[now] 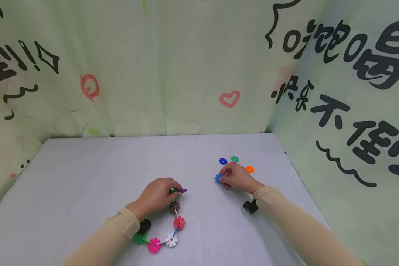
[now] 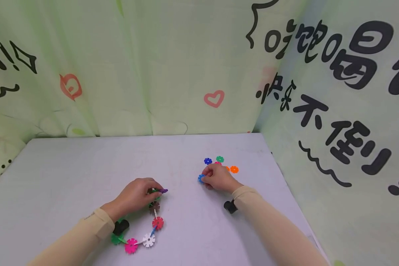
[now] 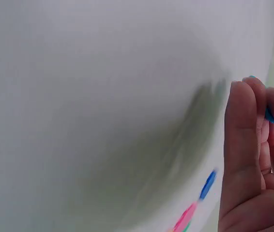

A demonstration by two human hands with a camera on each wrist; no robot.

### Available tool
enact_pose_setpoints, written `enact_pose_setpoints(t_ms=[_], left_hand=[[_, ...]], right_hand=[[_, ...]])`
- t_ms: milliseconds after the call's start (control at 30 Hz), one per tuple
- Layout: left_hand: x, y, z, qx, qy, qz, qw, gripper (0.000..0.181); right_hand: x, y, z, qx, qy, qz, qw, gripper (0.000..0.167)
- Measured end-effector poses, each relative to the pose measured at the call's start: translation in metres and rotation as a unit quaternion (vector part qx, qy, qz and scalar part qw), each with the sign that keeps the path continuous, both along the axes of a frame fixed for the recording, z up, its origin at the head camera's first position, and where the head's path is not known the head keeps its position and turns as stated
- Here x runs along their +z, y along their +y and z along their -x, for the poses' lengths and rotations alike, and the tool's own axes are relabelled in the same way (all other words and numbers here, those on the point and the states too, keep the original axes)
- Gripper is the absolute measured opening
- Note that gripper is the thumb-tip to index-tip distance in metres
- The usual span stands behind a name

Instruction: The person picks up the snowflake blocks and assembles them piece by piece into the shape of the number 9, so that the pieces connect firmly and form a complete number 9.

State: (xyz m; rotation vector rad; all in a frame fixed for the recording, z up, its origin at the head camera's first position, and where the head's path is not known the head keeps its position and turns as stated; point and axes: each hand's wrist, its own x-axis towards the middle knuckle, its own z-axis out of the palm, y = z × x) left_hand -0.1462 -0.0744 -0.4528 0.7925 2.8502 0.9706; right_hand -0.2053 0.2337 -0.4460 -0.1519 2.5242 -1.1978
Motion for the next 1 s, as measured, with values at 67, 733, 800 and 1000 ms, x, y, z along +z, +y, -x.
enact_pose_setpoints(t_ms=[67,733,800,1000], left_hand=[[0.000,0.000,0.000,0.003,-0.004,0.001,1.0000,0.008],[0.001,-0.002,0.000,-0.014,-0.006,-0.058,0.9982,0.010],[0.001,-0.002,-0.001,-0.014,-0.007,-0.062,0.9980,0.010],[0.000,-0.001,-0.001,-0.018,-0.011,-0.071,0.9973,0.009]], right_hand=[[0.002,-0.011,-0.006,0.023,-0.007,0.036,0.9991,0.010],[0.004,-0.078,-0.036,0.037,-0.024,0.165,0.9852,0.018],[0.004,-0.078,-0.037,0.033,-0.031,0.172,0.9840,0.018],[0.004,-0.077,-0.038,0.041,-0.046,0.182,0.9813,0.017]])
